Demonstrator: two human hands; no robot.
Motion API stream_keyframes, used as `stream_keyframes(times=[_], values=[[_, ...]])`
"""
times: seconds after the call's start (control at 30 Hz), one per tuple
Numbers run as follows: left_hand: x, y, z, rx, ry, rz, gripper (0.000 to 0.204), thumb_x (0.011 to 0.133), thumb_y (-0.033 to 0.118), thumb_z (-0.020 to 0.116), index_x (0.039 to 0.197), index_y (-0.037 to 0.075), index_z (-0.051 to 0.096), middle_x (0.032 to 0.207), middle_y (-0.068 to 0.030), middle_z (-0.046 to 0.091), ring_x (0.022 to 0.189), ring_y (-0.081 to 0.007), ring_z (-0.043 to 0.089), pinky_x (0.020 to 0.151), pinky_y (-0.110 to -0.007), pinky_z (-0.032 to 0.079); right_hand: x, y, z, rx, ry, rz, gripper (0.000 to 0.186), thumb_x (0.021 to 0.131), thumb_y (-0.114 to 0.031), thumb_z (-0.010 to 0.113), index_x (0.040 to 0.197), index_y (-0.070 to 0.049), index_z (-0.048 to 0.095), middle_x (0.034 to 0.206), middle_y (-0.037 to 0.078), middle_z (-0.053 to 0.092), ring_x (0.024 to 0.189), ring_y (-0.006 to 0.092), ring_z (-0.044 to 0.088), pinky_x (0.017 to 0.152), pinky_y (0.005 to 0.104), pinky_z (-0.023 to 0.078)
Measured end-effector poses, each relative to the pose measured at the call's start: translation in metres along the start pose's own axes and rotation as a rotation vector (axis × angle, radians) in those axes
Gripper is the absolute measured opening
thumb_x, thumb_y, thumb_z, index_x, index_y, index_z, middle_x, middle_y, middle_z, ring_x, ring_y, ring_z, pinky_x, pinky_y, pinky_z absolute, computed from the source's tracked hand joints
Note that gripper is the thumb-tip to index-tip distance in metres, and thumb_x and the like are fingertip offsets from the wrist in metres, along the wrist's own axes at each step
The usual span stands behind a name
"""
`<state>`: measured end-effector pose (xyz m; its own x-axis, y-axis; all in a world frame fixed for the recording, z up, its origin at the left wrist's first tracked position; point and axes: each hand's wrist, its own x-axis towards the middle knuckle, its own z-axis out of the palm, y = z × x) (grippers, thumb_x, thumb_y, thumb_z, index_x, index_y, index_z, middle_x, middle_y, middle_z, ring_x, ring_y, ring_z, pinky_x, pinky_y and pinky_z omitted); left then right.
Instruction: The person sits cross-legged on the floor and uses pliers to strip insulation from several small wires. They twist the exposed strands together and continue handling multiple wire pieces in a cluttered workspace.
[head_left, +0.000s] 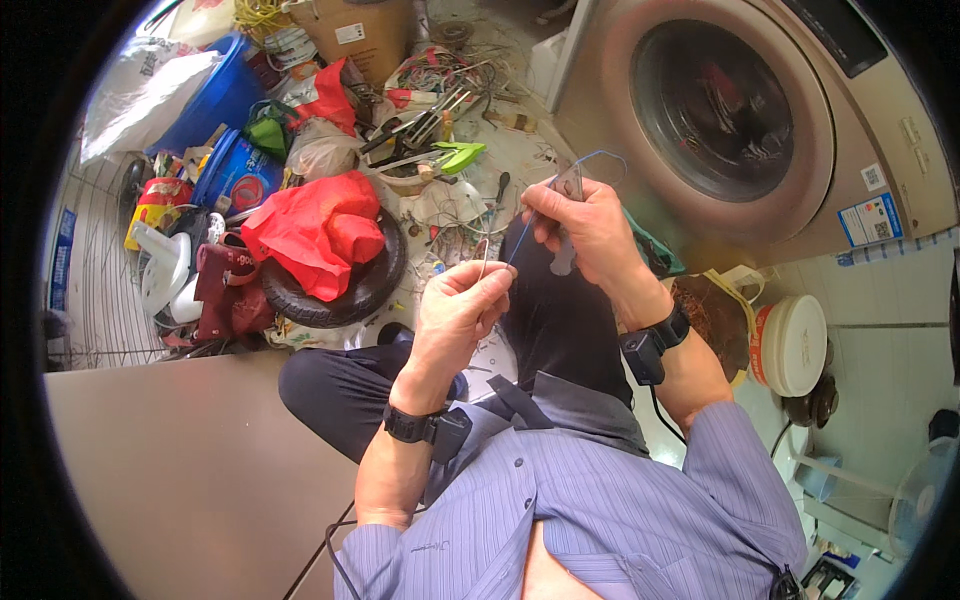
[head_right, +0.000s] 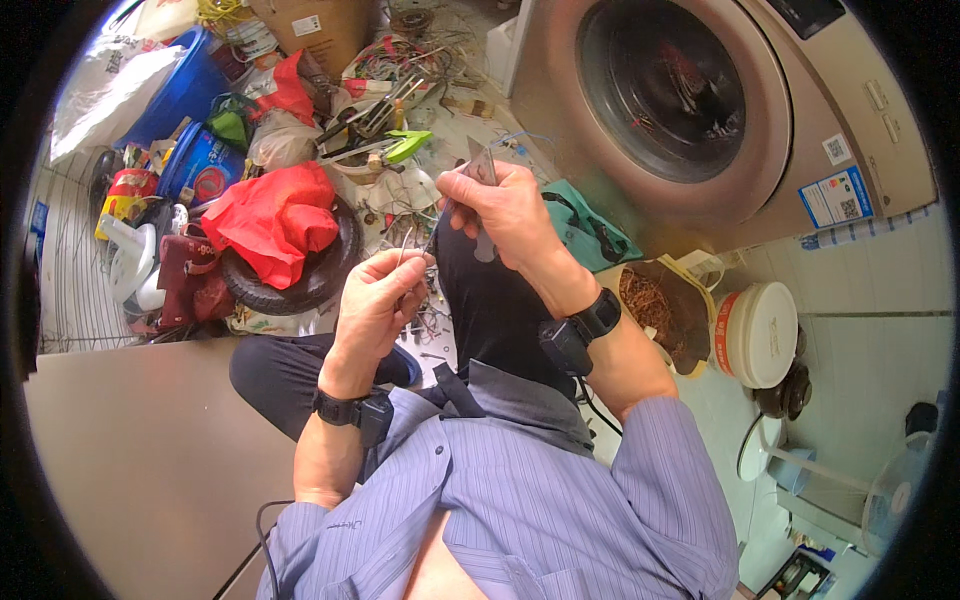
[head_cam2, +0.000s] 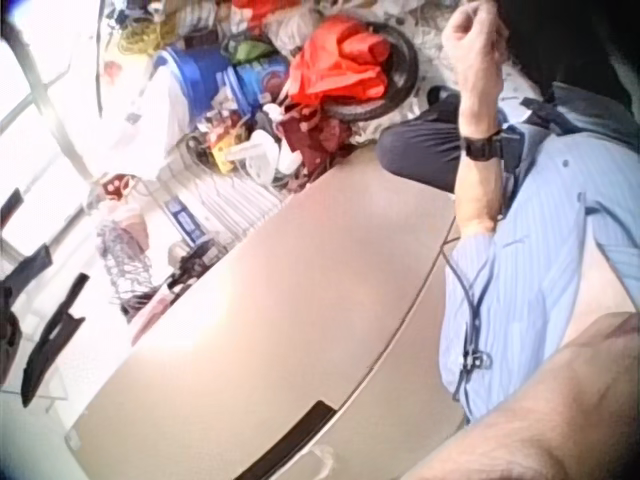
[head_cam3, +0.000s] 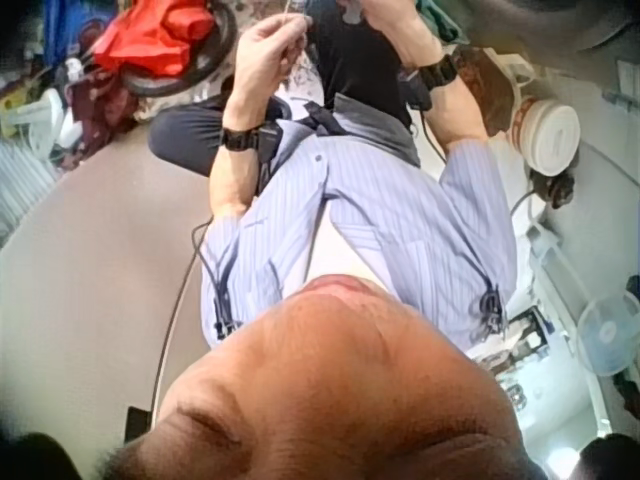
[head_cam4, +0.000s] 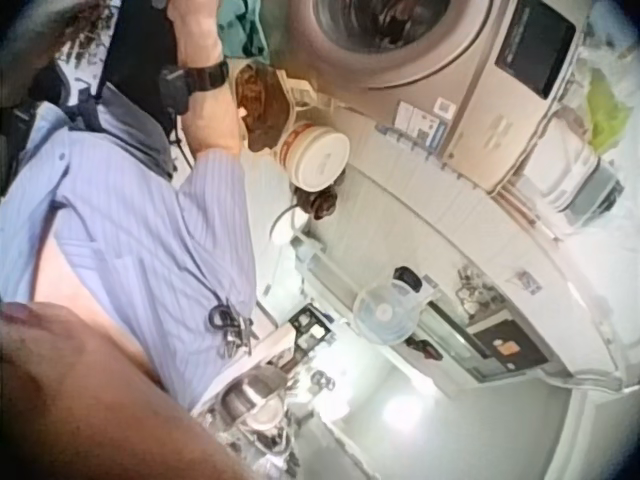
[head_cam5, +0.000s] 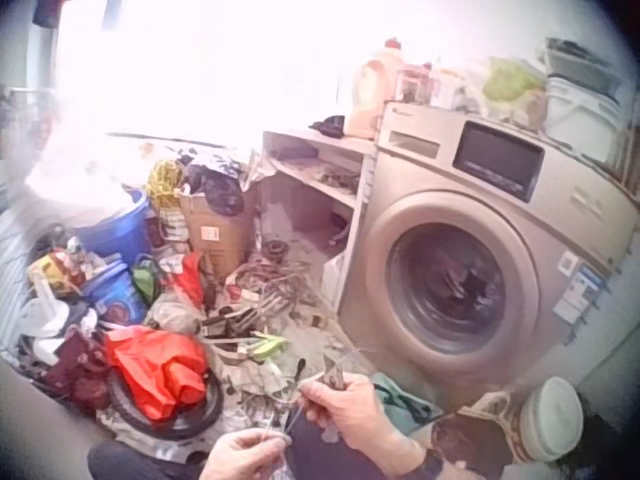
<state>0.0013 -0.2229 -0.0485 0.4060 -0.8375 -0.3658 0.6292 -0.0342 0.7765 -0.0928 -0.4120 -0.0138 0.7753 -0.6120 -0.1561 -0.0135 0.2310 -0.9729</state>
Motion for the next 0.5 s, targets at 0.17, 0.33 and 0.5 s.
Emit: stream_keyframes(times=[0.17, 0.33, 0.5], values=[[0.011, -0.006, 0.005, -0.013, -0.076, -0.075, 0.02, 0.101, 0.019, 0.067, 0.105, 0.0, 0.07, 0.072, -0.0015, 0.064, 0.047, -0.0027, 0.042, 0.042, -0.017, 0.029, -0.005, 0.002, -0.024, 0.113, 0.055, 0.042, 0.022, 0.097, -0.023, 0.071, 0.095, -0.002, 0.071, 0.079, 0.005, 0.07, 0.061, 0.0103, 0.062, 0.052, 0.024, 0.044], [0.01, -0.012, 0.0, 0.028, -0.143, -0.15, 0.021, 0.103, 0.022, 0.065, 0.105, 0.002, 0.07, 0.073, -0.0029, 0.067, 0.052, -0.0046, 0.053, 0.042, -0.016, 0.033, -0.006, 0.013, -0.043, 0.094, 0.117, 0.046, 0.021, 0.096, -0.022, 0.071, 0.092, -0.002, 0.071, 0.078, 0.006, 0.07, 0.06, 0.0106, 0.062, 0.051, 0.0249, 0.045], [0.003, -0.015, -0.007, 0.134, -0.217, -0.23, 0.02, 0.102, 0.022, 0.066, 0.105, 0.003, 0.07, 0.078, -0.0053, 0.07, 0.058, -0.0062, 0.061, 0.043, -0.017, 0.038, 0.001, 0.016, -0.06, 0.097, 0.174, -0.007, 0.024, 0.098, -0.024, 0.07, 0.095, 0.0, 0.07, 0.077, 0.005, 0.068, 0.061, 0.0102, 0.061, 0.053, 0.0244, 0.043]])
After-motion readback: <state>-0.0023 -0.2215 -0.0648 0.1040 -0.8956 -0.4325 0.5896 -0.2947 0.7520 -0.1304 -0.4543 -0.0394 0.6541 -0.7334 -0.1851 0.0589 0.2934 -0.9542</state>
